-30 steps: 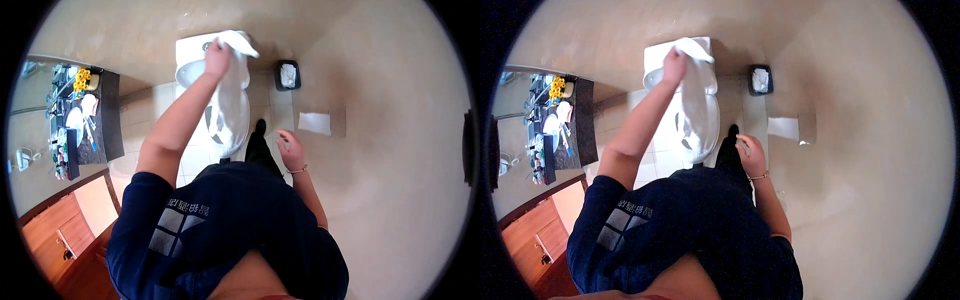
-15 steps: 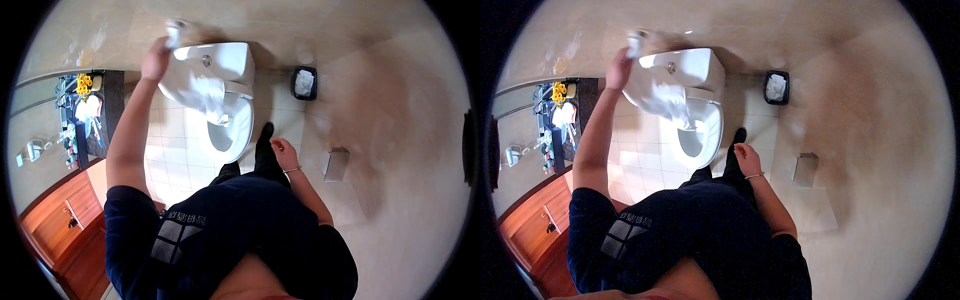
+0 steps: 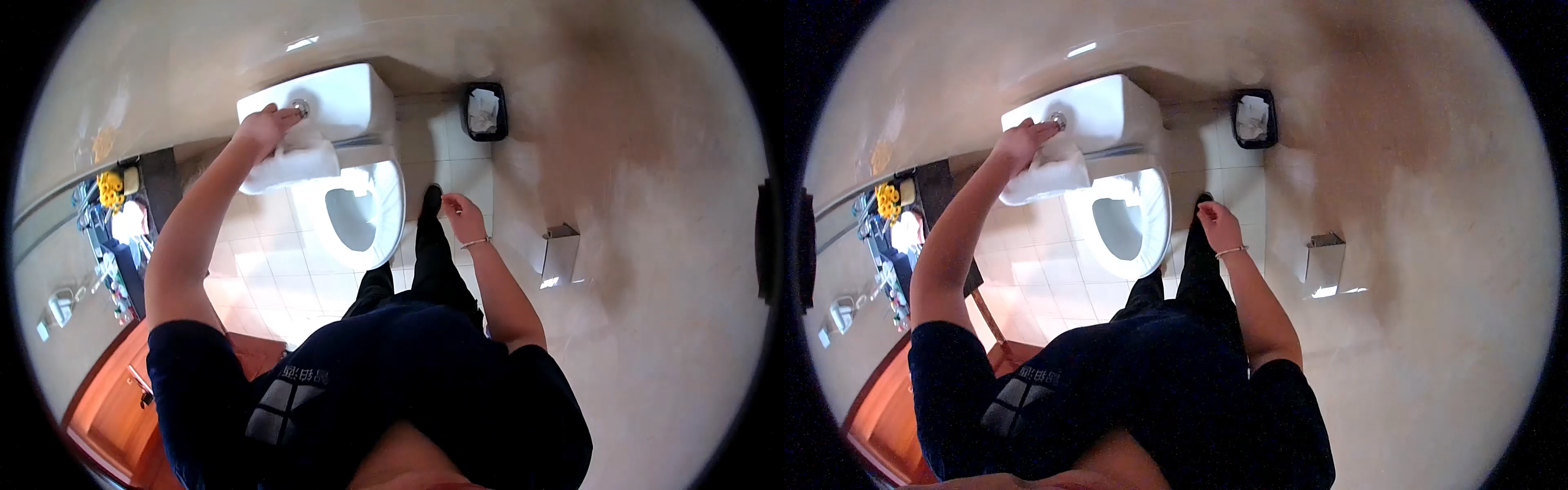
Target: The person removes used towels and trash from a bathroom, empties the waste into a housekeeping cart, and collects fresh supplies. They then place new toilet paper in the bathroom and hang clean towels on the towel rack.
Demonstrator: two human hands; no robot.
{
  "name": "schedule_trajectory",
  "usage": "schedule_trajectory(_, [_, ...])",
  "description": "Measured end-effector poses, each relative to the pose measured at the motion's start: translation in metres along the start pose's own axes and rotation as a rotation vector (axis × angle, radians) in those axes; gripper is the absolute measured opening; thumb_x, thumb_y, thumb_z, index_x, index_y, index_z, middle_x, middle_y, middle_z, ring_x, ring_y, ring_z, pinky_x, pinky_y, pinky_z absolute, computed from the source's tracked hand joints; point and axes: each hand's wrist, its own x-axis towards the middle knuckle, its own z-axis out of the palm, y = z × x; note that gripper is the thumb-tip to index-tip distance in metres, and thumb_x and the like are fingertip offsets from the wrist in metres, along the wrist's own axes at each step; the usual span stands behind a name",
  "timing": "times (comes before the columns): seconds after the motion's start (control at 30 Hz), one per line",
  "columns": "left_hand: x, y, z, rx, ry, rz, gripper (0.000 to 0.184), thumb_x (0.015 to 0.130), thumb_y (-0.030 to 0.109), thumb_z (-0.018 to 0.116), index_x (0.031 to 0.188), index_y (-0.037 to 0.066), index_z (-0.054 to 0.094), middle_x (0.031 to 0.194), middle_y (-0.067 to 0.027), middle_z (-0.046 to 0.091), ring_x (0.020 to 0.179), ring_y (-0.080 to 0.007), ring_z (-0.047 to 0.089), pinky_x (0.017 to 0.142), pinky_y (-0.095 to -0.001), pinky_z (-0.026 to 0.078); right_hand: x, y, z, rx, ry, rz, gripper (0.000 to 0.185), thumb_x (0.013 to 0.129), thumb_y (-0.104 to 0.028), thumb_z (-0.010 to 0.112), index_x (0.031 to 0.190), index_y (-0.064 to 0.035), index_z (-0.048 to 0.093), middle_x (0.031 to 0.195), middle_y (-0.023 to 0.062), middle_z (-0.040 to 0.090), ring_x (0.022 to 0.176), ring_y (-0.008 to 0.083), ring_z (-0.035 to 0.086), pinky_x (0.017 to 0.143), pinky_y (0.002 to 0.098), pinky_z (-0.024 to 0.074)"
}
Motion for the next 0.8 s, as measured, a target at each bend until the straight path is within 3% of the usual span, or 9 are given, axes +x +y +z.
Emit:
schedule_trajectory(0.13, [0.017,0.001,-0.015,0.106,-0.113,0.053,0.061,0.064,-0.002,0.06,0.121,0.015,0.05,0.126,0.0052,0.048,0.1,-0.0217,0.05,0.081,-0.0301,0.049,0.055,0.068,-0.003,-0.042,0.058,0.095,0.021,0.084,-0.019,0.059,0.099,-0.0046,0.061,0.086,0.0078,0.065,0.079,0.0178,0.061,0.073,0.0283,0.0475])
schedule_trajectory(0.17, [0.022,0.002,-0.02,0.145,-0.116,0.078,0.051,0.067,0.0,0.058,0.115,0.014,0.053,0.121,0.0043,0.051,0.099,-0.0216,0.051,0.08,-0.0305,0.049,0.069,0.079,-0.006,-0.052,0.083,0.122,0.022,0.083,-0.021,0.059,0.097,-0.0047,0.062,0.086,0.0088,0.065,0.079,0.0187,0.061,0.073,0.0291,0.0476])
schedule_trajectory(0.33, [0.041,0.007,-0.026,0.103,-0.171,0.107,0.038,0.066,0.0,0.059,0.103,0.012,0.058,0.107,0.0009,0.057,0.097,-0.0229,0.052,0.078,-0.0323,0.049,0.134,0.139,-0.023,-0.087,0.182,0.256,0.021,0.079,-0.022,0.063,0.093,-0.0075,0.064,0.09,0.0116,0.065,0.084,0.0249,0.062,0.074,0.0344,0.0488])
schedule_trajectory(0.43, [0.047,0.013,-0.034,0.06,-0.208,0.026,0.038,0.066,0.0,0.058,0.103,0.01,0.057,0.11,-0.0004,0.056,0.099,-0.0239,0.051,0.08,-0.034,0.048,0.177,0.158,-0.043,-0.354,0.289,0.238,0.024,0.079,-0.023,0.06,0.096,-0.0065,0.062,0.099,0.0137,0.062,0.096,0.0297,0.057,0.082,0.039,0.0457])
schedule_trajectory(0.53, [0.053,0.019,-0.031,0.013,-0.191,-0.049,0.038,0.068,-0.001,0.055,0.104,0.01,0.057,0.117,-0.0003,0.054,0.1,-0.0245,0.05,0.082,-0.0343,0.048,0.226,0.165,-0.067,-0.577,0.349,0.216,0.027,0.078,-0.025,0.061,0.099,-0.0077,0.061,0.1,0.013,0.061,0.098,0.0285,0.056,0.085,0.0409,0.0439])
schedule_trajectory(0.67, [0.058,0.014,-0.024,-0.175,-0.14,-0.106,0.035,0.073,-0.002,0.049,0.105,0.009,0.058,0.12,-0.0016,0.054,0.099,-0.025,0.051,0.083,-0.0348,0.046,0.283,0.171,-0.085,-0.672,0.296,0.138,0.031,0.079,-0.026,0.059,0.104,-0.0087,0.058,0.105,0.0132,0.059,0.1,0.0309,0.054,0.089,0.0429,0.0415])
schedule_trajectory(0.73, [0.064,0.016,-0.025,-0.233,-0.155,-0.182,0.034,0.074,-0.001,0.048,0.104,0.009,0.059,0.118,-0.0024,0.055,0.099,-0.0251,0.052,0.083,-0.0346,0.046,0.311,0.169,-0.089,-0.726,0.335,0.181,0.033,0.078,-0.019,0.056,0.109,-0.0065,0.058,0.113,0.0141,0.056,0.103,0.0324,0.053,0.091,0.0407,0.0393])
schedule_trajectory(0.77, [0.067,0.018,-0.027,-0.192,-0.17,-0.17,0.034,0.074,-0.001,0.048,0.105,0.009,0.059,0.118,-0.0026,0.055,0.099,-0.0253,0.052,0.083,-0.0345,0.046,0.33,0.179,-0.093,-0.823,0.189,0.153,0.042,0.082,-0.025,0.053,0.119,-0.0076,0.049,0.126,0.0141,0.045,0.114,0.0338,0.042,0.096,0.0405,0.036])
schedule_trajectory(0.8, [0.07,0.019,-0.028,-0.152,-0.186,-0.158,0.035,0.074,-0.001,0.049,0.106,0.009,0.058,0.118,-0.0028,0.055,0.099,-0.0254,0.052,0.082,-0.0344,0.046,0.35,0.188,-0.095,-0.823,0.187,0.148,0.042,0.082,-0.025,0.053,0.119,-0.0076,0.049,0.126,0.0141,0.045,0.114,0.0338,0.042,0.096,0.0405,0.036])
